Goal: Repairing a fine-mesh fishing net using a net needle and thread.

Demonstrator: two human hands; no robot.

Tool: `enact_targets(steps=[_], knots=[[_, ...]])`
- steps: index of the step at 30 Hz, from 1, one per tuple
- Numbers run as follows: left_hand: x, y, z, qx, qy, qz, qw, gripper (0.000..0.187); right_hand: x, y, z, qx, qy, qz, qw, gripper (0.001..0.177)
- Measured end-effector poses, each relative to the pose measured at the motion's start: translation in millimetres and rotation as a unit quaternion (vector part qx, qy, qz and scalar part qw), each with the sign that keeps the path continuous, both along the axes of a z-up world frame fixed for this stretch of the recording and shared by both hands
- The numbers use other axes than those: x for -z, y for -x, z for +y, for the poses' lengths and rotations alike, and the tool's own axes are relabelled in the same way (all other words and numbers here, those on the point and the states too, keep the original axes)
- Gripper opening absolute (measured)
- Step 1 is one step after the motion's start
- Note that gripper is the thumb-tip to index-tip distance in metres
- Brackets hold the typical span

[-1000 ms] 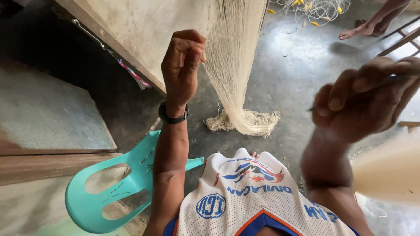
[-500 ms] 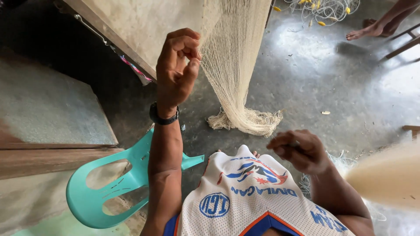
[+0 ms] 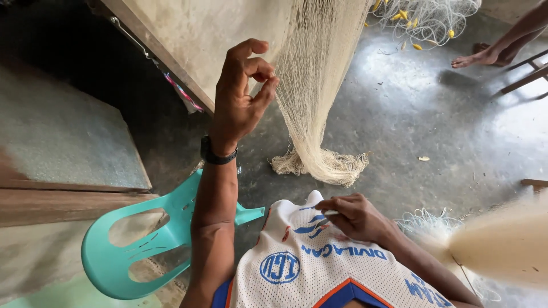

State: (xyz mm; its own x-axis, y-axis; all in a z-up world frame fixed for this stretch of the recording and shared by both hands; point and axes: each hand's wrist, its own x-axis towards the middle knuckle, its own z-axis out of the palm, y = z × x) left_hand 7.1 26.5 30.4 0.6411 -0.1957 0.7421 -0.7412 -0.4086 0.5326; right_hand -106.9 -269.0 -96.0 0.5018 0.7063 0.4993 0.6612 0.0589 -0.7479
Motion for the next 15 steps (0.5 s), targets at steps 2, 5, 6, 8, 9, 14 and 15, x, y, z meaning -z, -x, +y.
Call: enact_targets(steps=[2, 5, 6, 8, 9, 14, 15], knots=[[-2.7, 3.0, -0.8, 0.001, -0.02, -0.014, 1.0, 0.024, 11.5, 0.6, -1.6, 0.026, -0.005, 0.005, 1.0, 0.016], [-3.7, 7.0, -3.1, 0.027, -0.023, -0.015, 0.999, 0.021, 24.7, 2.4, -1.4, 0.097, 0.052, 0.013, 0.994, 0.017], [-2.3, 6.9, -5.6, 0.035, -0.034, -0.028, 0.998, 0.023, 30.5, 2.6, 0.9, 0.098, 0.062, 0.004, 0.993, 0.017], [-1.3, 7.4, -11.2, 0.043, -0.041, -0.04, 0.997, 0.025, 35.3, 4.6, 5.3, 0.099, 0.076, -0.004, 0.992, 0.017], [-1.6, 7.9, -14.3, 0.058, -0.044, -0.038, 0.997, 0.025, 34.2, 6.4, 7.3, 0.097, 0.083, 0.002, 0.992, 0.017], [-3.2, 11.5, -24.1, 0.091, -0.031, -0.025, 0.995, 0.025, 43.3, 12.6, 12.8, 0.096, 0.107, 0.0, 0.99, 0.018], [-3.1, 11.4, -25.6, 0.097, -0.036, -0.026, 0.994, 0.022, 42.6, 13.4, 13.7, 0.091, 0.114, -0.003, 0.989, 0.018]])
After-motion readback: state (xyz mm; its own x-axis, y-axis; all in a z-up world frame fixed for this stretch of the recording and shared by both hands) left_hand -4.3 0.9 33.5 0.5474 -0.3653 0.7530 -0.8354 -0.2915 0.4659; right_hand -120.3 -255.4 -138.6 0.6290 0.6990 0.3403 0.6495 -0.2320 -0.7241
